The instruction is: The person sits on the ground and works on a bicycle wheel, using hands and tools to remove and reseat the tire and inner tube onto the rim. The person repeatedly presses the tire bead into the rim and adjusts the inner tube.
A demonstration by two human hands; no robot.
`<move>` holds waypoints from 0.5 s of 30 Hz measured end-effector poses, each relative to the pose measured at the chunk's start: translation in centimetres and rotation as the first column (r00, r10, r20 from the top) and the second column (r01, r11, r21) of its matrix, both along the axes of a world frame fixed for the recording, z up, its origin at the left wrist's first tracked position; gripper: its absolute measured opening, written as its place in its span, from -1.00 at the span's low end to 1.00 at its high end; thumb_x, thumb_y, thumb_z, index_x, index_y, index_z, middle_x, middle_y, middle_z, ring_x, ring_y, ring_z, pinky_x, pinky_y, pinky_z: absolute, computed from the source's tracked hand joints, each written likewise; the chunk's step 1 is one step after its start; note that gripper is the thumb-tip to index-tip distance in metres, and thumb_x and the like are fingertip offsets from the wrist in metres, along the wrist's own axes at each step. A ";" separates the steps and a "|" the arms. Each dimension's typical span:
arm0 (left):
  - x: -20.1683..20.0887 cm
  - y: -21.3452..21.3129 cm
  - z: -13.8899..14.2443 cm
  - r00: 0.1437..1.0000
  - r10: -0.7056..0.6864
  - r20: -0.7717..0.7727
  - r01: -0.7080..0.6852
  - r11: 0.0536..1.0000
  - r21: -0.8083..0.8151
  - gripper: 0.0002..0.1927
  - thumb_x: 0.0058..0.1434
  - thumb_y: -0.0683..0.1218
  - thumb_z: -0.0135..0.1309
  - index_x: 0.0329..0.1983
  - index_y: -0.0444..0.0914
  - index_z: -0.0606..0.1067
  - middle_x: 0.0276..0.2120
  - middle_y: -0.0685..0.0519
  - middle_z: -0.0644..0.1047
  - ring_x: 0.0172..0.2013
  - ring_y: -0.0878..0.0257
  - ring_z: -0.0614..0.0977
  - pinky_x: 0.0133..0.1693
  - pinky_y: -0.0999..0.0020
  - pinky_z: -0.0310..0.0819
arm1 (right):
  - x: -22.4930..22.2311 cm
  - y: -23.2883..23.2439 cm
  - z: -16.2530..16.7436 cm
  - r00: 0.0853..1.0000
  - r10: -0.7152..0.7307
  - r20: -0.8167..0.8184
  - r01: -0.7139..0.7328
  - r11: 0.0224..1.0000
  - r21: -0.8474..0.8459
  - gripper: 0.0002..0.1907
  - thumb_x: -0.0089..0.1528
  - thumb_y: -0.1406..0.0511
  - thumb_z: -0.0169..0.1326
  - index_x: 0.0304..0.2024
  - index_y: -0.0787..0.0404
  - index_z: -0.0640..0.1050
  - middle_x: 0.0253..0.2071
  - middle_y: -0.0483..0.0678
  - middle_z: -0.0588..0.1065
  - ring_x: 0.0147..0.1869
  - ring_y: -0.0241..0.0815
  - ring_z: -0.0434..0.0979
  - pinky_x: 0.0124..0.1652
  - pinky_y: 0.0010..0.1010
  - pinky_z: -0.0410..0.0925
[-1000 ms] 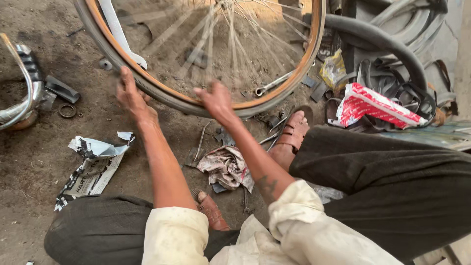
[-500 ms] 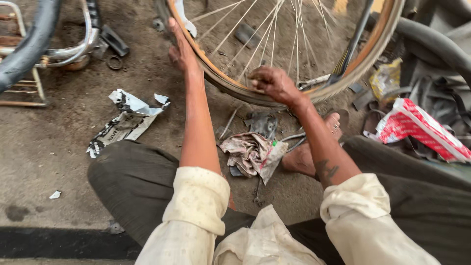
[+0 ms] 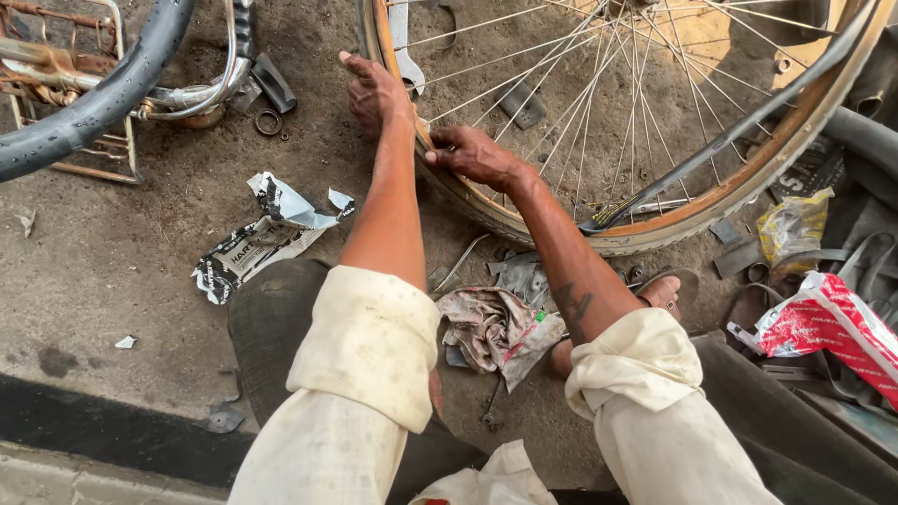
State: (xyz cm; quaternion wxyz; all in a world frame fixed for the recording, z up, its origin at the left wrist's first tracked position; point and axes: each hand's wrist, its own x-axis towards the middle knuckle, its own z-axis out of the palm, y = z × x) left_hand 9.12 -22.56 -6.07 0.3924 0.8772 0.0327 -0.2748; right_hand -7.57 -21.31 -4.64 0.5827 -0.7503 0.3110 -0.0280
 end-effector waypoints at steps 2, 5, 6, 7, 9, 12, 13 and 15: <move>0.3 0.2 -0.2 0.997 -0.025 -0.074 0.019 0.997 -0.080 0.02 0.18 0.55 -0.77 -0.21 -0.30 0.50 -0.31 -0.07 0.48 -0.54 0.12 0.59 -0.62 0.18 0.40 | 0.4 0.1 -0.5 1.000 -0.004 0.031 0.003 0.999 0.051 -0.50 0.25 0.11 0.17 0.09 0.35 0.54 -0.03 0.14 0.59 0.03 0.03 0.58 0.03 -0.16 0.39; 0.4 0.5 -0.6 0.981 -0.064 -0.181 0.027 0.979 -0.201 0.00 0.20 0.54 -0.72 -0.11 -0.35 0.43 -0.30 -0.16 0.51 -0.46 0.03 0.68 -0.56 0.15 0.57 | 1.4 1.1 -1.3 0.970 -0.126 -0.207 0.129 0.992 0.000 -0.58 0.21 0.15 0.18 -0.12 0.41 0.54 -0.17 0.21 0.58 -0.05 0.08 0.58 -0.02 -0.10 0.37; 0.3 0.7 -0.9 0.973 -0.078 -0.215 0.024 0.970 -0.241 0.00 0.20 0.54 -0.71 -0.07 -0.37 0.41 -0.30 -0.19 0.52 -0.44 0.00 0.70 -0.54 0.14 0.62 | 1.7 1.6 -1.6 0.964 -0.159 -0.212 0.147 0.987 -0.071 -0.58 0.20 0.15 0.18 -0.15 0.41 0.51 -0.19 0.22 0.54 -0.08 0.11 0.55 -0.05 -0.07 0.36; 0.3 0.6 -1.2 0.974 -0.078 -0.214 0.012 0.956 -0.292 0.00 0.22 0.54 -0.68 -0.07 -0.40 0.40 -0.30 -0.20 0.50 -0.43 0.00 0.69 -0.55 0.15 0.65 | 2.1 2.0 -1.9 0.958 -0.196 -0.211 0.168 0.975 -0.145 -0.58 0.19 0.15 0.19 -0.18 0.41 0.47 -0.22 0.23 0.51 -0.11 0.13 0.51 -0.07 -0.05 0.36; 0.3 0.4 -1.7 0.973 -0.081 -0.214 -0.008 0.923 -0.385 -0.01 0.25 0.53 -0.64 -0.08 -0.45 0.37 -0.30 -0.22 0.46 -0.42 0.00 0.66 -0.57 0.19 0.71 | 2.7 3.0 -2.4 0.949 -0.267 -0.168 0.215 0.936 -0.278 -0.60 0.18 0.16 0.18 -0.19 0.38 0.43 -0.24 0.22 0.46 -0.14 0.16 0.48 -0.12 0.00 0.34; 1.2 -1.0 -2.3 0.969 -0.028 -0.246 -0.056 0.943 -0.328 0.02 0.21 0.55 -0.63 0.04 -0.39 0.40 -0.30 -0.26 0.47 -0.49 0.05 0.58 -0.65 0.23 0.48 | 3.5 3.0 -2.7 0.945 -0.306 -0.115 0.244 0.895 -0.374 -0.64 0.24 0.16 0.15 -0.16 0.34 0.45 -0.22 0.19 0.46 -0.13 0.16 0.48 -0.13 0.01 0.35; 1.7 -1.5 -2.4 0.972 -0.073 -0.224 -0.006 0.942 -0.336 0.01 0.18 0.56 -0.64 0.13 -0.36 0.34 -0.28 -0.27 0.50 -0.49 0.04 0.63 -0.64 0.21 0.53 | 3.5 2.5 -2.6 0.950 -0.274 -0.151 0.210 0.916 -0.341 -0.64 0.28 0.15 0.15 -0.16 0.35 0.46 -0.21 0.19 0.47 -0.12 0.15 0.49 -0.10 0.01 0.35; 3.1 -2.8 -2.4 0.975 -0.135 -0.178 0.075 0.949 -0.306 0.00 0.17 0.56 -0.61 0.15 -0.33 0.34 -0.25 -0.24 0.51 -0.48 0.07 0.62 -0.63 0.23 0.48 | 3.1 1.4 -2.0 0.963 -0.265 -0.045 0.238 0.919 -0.316 -0.67 0.30 0.20 0.11 -0.01 0.31 0.50 -0.13 0.15 0.53 -0.09 0.07 0.56 -0.05 -0.07 0.41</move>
